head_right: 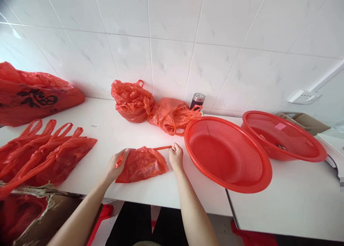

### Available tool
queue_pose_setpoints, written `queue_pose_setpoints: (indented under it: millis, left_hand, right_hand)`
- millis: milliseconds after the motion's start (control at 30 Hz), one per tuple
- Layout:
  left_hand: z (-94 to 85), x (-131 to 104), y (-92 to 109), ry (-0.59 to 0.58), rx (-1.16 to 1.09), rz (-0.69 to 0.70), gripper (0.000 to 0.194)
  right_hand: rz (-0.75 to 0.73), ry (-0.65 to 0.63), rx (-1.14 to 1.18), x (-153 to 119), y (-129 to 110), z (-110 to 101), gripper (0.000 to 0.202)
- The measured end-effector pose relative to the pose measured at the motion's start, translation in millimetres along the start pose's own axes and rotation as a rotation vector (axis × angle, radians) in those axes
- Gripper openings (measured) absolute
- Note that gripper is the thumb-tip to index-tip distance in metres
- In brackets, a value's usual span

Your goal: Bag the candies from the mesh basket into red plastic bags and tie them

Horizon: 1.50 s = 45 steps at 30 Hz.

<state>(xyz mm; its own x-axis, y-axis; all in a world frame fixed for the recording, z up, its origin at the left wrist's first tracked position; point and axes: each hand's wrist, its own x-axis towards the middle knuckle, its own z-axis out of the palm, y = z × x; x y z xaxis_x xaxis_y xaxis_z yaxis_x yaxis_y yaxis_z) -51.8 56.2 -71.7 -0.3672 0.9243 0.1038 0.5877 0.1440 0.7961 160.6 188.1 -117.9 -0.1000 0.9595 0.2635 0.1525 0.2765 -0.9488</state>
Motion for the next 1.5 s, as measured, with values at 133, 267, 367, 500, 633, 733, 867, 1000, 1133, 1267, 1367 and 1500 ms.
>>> queue_pose_setpoints:
  millis: [133, 267, 367, 500, 633, 733, 867, 1000, 1133, 1267, 1367, 1500]
  left_hand:
    - [-4.6, -21, -4, 0.056, -0.035, -0.075, 0.052]
    - [2.4, -27, -5, 0.030, -0.261, -0.190, 0.053]
    - [-5.1, -20, -9, -0.043, -0.452, -0.337, 0.049]
    - [-28.7, -10, 1, 0.405, -0.354, -0.246, 0.037]
    - [-19.2, -6, 37, 0.515, 0.191, 0.138, 0.027]
    - [9.9, 2, 58, 0.007, 0.327, 0.193, 0.025]
    - [24.4, 17, 69, -0.167, 0.299, 0.119, 0.016]
    - [-4.5, 23, 81, -0.097, 0.207, 0.078, 0.023]
    - [-45.2, 26, 88, -0.041, 0.143, 0.052, 0.025]
    - [-85.8, 32, 80, 0.031, 0.091, 0.019, 0.032]
    - [-117.4, 29, 73, 0.032, 0.063, -0.020, 0.033]
    - [-163.2, 3, 70, 0.031, -0.084, -0.098, 0.036]
  right_hand:
    - [0.047, 0.056, 0.072, 2, 1, 1, 0.030]
    - [0.064, 0.081, 0.120, 2, 0, 0, 0.034]
    - [0.070, 0.076, 0.147, 1, -1, -2, 0.038]
    - [0.078, 0.043, 0.181, 1, -3, -4, 0.043]
    - [0.091, 0.000, 0.215, -1, -3, -6, 0.042]
    - [0.095, -0.017, 0.236, -3, -2, -9, 0.037]
    - [0.085, -0.013, 0.270, -3, 1, -10, 0.027]
    - [0.107, -0.002, 0.305, 1, 4, -8, 0.022]
    - [0.122, -0.019, 0.302, 3, 8, -5, 0.024]
    - [0.122, -0.034, 0.284, 3, 11, -5, 0.024]
    - [0.118, -0.034, 0.268, 1, 11, -6, 0.027]
    - [0.112, -0.056, 0.239, -1, 9, -7, 0.028]
